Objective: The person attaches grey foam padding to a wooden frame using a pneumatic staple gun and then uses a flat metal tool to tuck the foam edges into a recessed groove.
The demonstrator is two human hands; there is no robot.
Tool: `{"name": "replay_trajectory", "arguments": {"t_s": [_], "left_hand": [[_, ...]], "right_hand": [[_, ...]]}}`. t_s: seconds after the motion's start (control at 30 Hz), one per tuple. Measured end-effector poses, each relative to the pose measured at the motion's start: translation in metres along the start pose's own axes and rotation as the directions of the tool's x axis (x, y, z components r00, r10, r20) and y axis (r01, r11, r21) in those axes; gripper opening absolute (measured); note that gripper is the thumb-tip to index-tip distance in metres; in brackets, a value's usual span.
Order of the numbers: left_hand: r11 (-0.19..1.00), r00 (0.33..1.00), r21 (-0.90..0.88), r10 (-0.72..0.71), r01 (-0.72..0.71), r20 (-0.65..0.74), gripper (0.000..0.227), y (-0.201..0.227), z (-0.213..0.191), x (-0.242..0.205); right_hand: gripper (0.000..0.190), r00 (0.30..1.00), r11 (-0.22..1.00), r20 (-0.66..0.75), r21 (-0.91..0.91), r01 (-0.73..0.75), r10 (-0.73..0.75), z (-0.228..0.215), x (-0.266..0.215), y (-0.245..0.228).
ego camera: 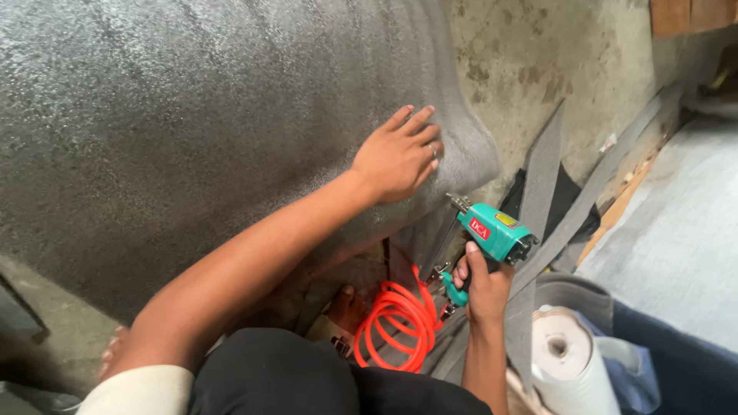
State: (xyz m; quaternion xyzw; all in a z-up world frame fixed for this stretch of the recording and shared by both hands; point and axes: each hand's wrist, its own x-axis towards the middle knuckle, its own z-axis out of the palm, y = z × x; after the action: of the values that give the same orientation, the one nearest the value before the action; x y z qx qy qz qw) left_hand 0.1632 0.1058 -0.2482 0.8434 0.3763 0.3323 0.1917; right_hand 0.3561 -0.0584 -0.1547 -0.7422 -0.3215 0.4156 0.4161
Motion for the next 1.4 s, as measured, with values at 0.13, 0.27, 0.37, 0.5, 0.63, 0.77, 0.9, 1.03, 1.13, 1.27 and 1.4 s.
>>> {"name": "replay_trajectory", "arguments": {"t_s": [0.13,0.27,0.37,0.5,0.63,0.77,0.9,1.03,1.13,1.27,1.4], "left_hand": [[0.998,0.997,-0.049,-0.021,0.024,0.069,0.025,-0.001,-0.002,-0.001],[0.992,0.996,-0.116,-0.041,0.049,0.073,0.028,-0.004,0.002,-0.005],[0.99,0.998,-0.143,-0.022,0.013,-0.062,0.034,-0.006,0.003,-0.008],[1.0,0.998,-0.026,0.012,-0.014,-0.065,0.034,-0.009,-0.022,-0.032],[0.944,0.977,0.255,0.187,-0.208,0.104,0.046,0.027,-0.073,-0.13],[0.979,0.954,0.176,0.044,-0.099,0.295,0.056,0.026,-0.143,-0.199],[0.971,0.938,0.087,-0.239,0.224,0.25,0.055,-0.006,-0.164,-0.206],[0.957,0.913,0.041,-0.286,0.287,0.29,0.054,-0.01,-0.162,-0.205],[0.935,0.894,-0.058,-0.316,0.351,0.317,0.053,-0.018,-0.158,-0.205],[0.855,0.854,-0.254,-0.334,0.453,0.399,0.055,-0.037,-0.153,-0.205],[0.763,0.869,-0.453,-0.287,0.462,0.403,0.06,-0.061,-0.15,-0.207]], "right_hand": [[0.013,0.999,0.997,0.048,-0.076,0.025,-0.021,0.007,-0.004,0.001],[0.014,0.999,0.992,0.036,-0.128,0.008,-0.003,0.014,-0.001,0.01],[0.019,0.998,0.98,0.055,-0.193,0.049,-0.039,0.015,-0.006,0.01],[0.01,0.997,0.974,0.081,-0.226,0.02,-0.002,0.024,-0.027,0.006],[0.013,0.995,0.926,0.088,-0.369,0.076,-0.046,0.029,-0.036,0.016],[0.016,0.991,0.942,0.121,-0.324,0.088,-0.051,0.031,-0.04,0.016],[0.026,0.881,0.843,0.388,-0.347,0.411,-0.27,0.035,-0.061,0.007],[0.021,0.823,0.725,0.52,-0.475,0.5,-0.227,0.05,-0.069,0.005],[0.022,0.806,0.692,0.531,-0.479,0.54,-0.262,0.053,-0.072,-0.001],[0.02,0.801,0.65,0.522,-0.507,0.567,-0.292,0.064,-0.074,-0.003],[0.016,0.778,0.602,0.563,-0.528,0.598,-0.278,0.073,-0.08,-0.011]]}}
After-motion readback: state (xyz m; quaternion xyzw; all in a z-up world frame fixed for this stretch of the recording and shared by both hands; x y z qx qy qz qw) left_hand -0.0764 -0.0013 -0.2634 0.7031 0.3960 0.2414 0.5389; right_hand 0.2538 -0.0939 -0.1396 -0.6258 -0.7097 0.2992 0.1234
